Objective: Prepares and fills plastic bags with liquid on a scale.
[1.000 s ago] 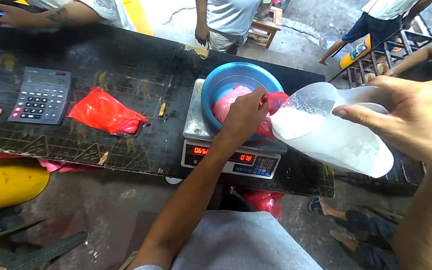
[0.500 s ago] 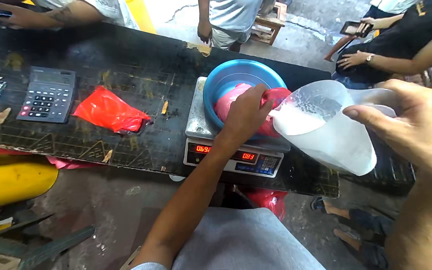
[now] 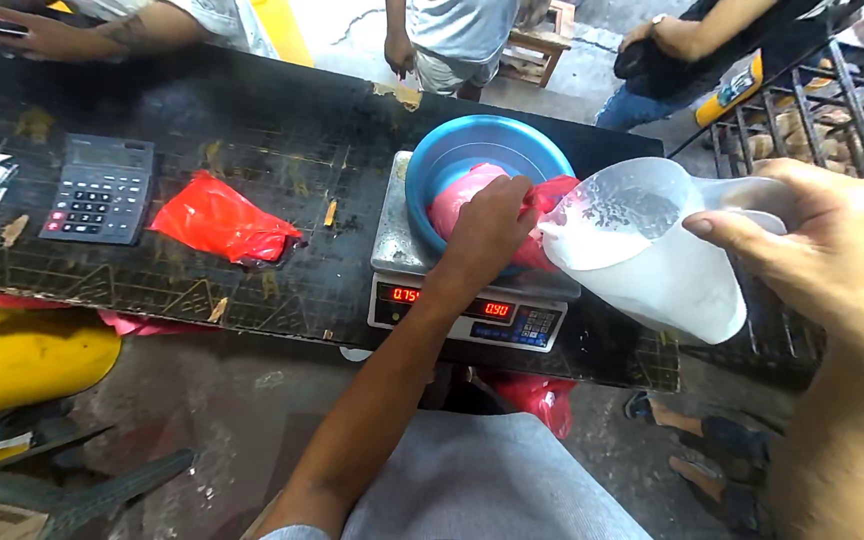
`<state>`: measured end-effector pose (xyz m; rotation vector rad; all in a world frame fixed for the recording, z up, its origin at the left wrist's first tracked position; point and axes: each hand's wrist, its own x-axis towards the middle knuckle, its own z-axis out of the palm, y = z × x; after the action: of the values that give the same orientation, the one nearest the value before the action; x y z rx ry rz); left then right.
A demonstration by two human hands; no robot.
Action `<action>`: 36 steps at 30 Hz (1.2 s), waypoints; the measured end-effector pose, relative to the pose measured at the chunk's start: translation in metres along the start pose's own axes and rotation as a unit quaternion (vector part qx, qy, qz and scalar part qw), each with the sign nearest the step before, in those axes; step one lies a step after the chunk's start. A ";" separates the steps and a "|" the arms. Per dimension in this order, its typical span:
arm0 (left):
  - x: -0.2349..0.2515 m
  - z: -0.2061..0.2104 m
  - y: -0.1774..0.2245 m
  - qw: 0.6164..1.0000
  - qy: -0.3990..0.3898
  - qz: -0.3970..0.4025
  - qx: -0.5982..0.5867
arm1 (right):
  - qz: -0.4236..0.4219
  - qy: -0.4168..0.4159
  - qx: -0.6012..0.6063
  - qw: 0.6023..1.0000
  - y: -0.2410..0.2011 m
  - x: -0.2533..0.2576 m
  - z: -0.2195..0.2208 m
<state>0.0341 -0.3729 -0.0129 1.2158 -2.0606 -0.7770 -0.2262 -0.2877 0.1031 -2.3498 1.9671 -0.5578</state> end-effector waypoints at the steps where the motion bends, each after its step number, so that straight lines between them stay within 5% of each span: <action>1: 0.000 0.002 0.000 0.999 0.021 0.007 0.024 | -0.004 -0.005 -0.005 1.000 -0.001 0.002 -0.001; 5: -0.008 0.003 0.005 0.995 0.077 0.013 0.061 | -0.027 -0.022 -0.006 0.999 -0.008 0.011 -0.003; 21: -0.004 -0.003 -0.007 0.997 0.054 -0.012 -0.055 | -0.047 -0.054 -0.033 0.997 -0.006 0.024 -0.009; 36: -0.006 -0.006 -0.004 0.998 0.030 -0.010 -0.053 | 0.059 -0.011 0.105 0.993 0.034 -0.004 0.004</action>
<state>0.0437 -0.3704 -0.0133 1.1869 -1.9361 -0.8381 -0.2581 -0.2918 0.0897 -2.0935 1.9164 -0.6907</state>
